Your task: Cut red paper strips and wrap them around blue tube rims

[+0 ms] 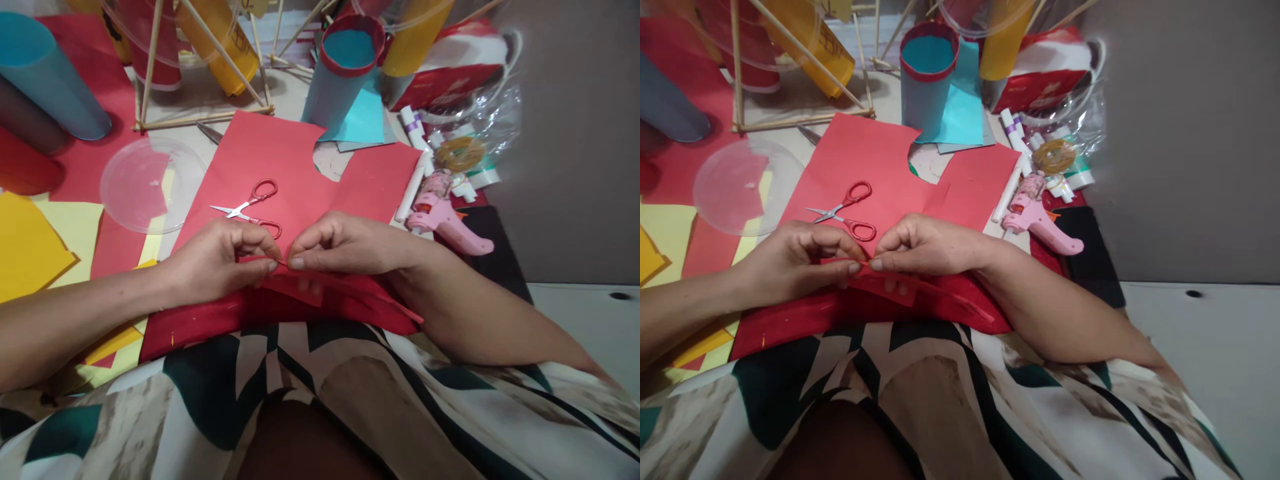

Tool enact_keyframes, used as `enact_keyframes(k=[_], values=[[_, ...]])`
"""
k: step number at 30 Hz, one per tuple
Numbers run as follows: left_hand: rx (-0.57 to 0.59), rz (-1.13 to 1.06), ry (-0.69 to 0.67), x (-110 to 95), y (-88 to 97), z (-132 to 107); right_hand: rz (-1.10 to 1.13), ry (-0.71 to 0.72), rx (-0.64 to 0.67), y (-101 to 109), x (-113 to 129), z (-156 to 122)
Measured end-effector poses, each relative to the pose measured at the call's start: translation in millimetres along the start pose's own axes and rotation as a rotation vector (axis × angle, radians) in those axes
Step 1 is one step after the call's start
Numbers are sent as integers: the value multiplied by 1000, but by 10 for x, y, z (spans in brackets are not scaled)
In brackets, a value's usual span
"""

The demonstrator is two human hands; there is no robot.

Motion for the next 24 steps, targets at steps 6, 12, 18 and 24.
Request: enact_keyframes(k=[6, 12, 18, 24], values=[[15, -107, 41, 26, -23, -10, -143, 93, -68, 3, 54, -18], [-73, -143, 24, -15, 88, -14, 78, 28, -101, 27, 26, -53], [-102, -120, -27, -73, 107, -43, 209, 24, -81, 10, 31, -61], [-69, -49, -162, -70, 62, -35, 229, 37, -134, -2, 11, -24]])
Point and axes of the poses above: each hand's wrist, its own z-axis towards the middle knuckle, its own y-axis out of the back of the hand, x = y × z, the point moved 4 cm from there along z, towards the middle knuckle, and after that the axes turned 5 degrees about x, right-handed, at the moved point
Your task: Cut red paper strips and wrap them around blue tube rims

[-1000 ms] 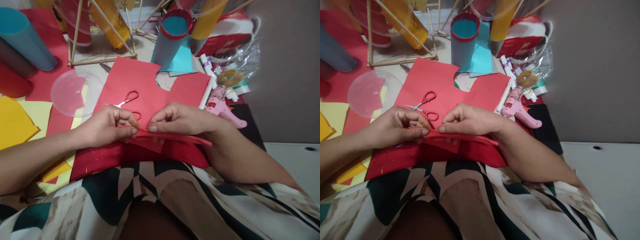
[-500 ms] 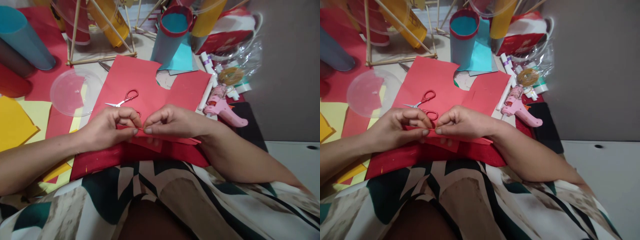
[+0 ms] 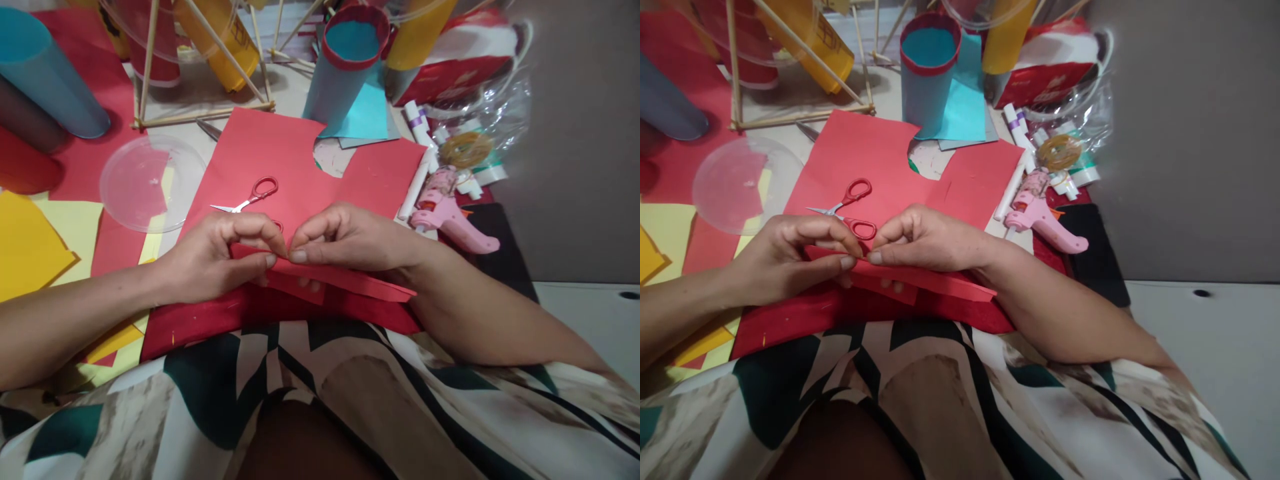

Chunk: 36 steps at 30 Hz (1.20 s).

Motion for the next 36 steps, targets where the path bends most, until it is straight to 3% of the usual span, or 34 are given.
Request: enact_keyframes(k=[10, 27, 36], values=[[7, -253, 89, 56, 46, 8, -136, 49, -2, 52, 42, -28], [27, -178, 46, 63, 7, 4, -169, 109, -62, 43, 38, 8], [35, -383, 204, 103, 69, 1, -189, 84, -59, 48, 40, -20]])
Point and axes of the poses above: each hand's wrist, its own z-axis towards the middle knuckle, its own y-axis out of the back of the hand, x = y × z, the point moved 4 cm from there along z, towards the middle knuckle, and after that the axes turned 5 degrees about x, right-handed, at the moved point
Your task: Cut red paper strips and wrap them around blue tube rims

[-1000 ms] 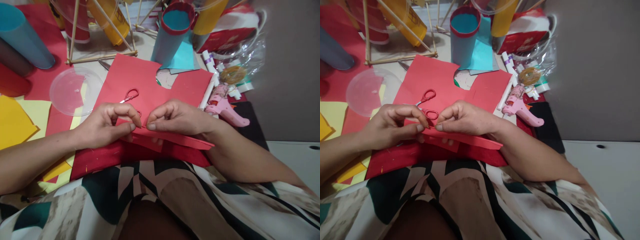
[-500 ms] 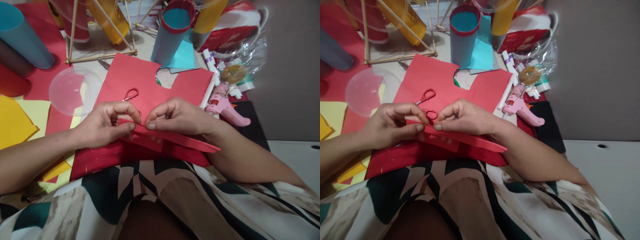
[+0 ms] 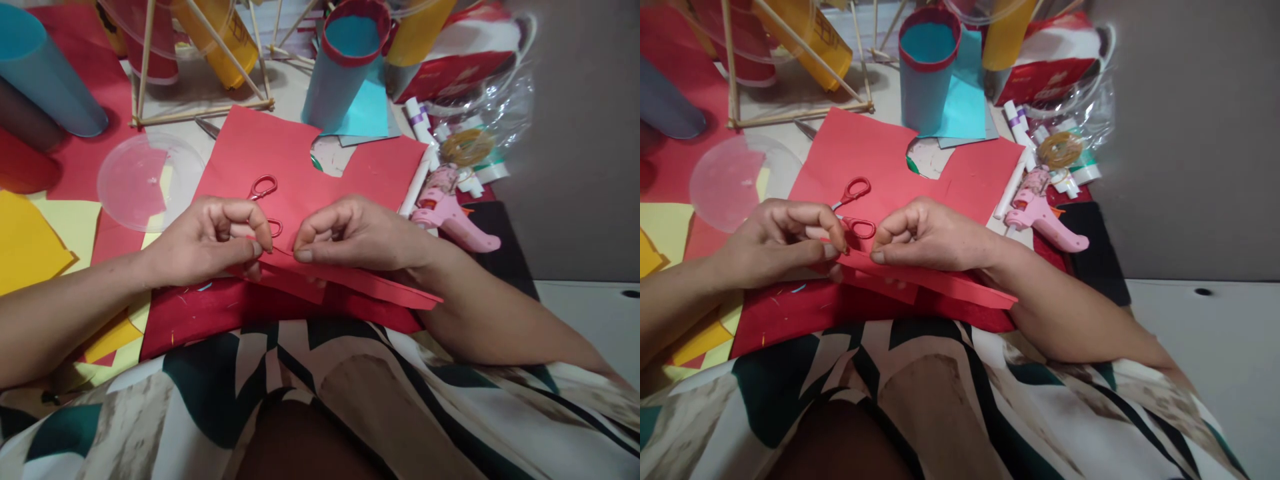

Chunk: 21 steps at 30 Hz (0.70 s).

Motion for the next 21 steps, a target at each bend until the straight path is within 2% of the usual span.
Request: enact_keyframes(k=[5, 9, 14, 21], values=[[2, -5, 3, -22, 55, 17, -76, 2, -11, 15, 16, -11], [16, 42, 4, -1, 40, 26, -68, 10, -13, 12, 22, -12], [2, 78, -65, -2, 45, 14, -47, 8, -41, 19, 16, -18], [-6, 94, -55, 11, 67, 36, -40, 39, -72, 22, 18, -19]])
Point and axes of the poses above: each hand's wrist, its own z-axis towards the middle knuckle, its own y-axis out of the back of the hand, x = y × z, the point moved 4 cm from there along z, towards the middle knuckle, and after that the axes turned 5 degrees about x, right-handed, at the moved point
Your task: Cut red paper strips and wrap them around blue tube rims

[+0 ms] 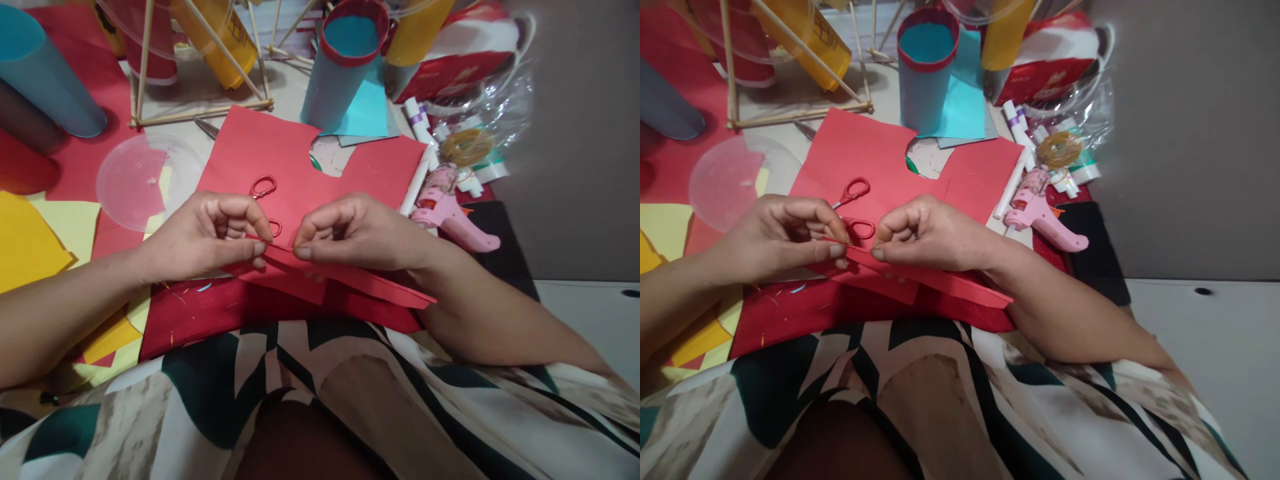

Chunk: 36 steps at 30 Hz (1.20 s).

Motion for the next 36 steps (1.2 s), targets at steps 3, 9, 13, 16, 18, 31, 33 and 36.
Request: enact_keyframes(k=[3, 9, 13, 16, 18, 31, 33, 36], values=[[-25, -31, 14, 5, 9, 3, -21, -11, -1, 3, -8, 0], [-36, -22, 8, -2, 4, -7, -58, -15, -6, 0, 2, 9], [-55, 67, -38, -10, -26, -27, -31, -8, -5, -20, 4, 25], [-82, 222, -142, -45, -53, -44, 17, -9, 0, -33, -13, 43], [-92, 339, -218, -74, -73, -52, 36, -8, 19, -45, -29, 56], [19, 182, -46, 0, -133, -14, -14, 15, 31, -112, -41, 62], [8, 188, -19, 10, -136, -4, -26, 36, 26, -123, -37, 56], [7, 222, -1, 25, -136, 9, -44, 72, 5, -133, -27, 53]])
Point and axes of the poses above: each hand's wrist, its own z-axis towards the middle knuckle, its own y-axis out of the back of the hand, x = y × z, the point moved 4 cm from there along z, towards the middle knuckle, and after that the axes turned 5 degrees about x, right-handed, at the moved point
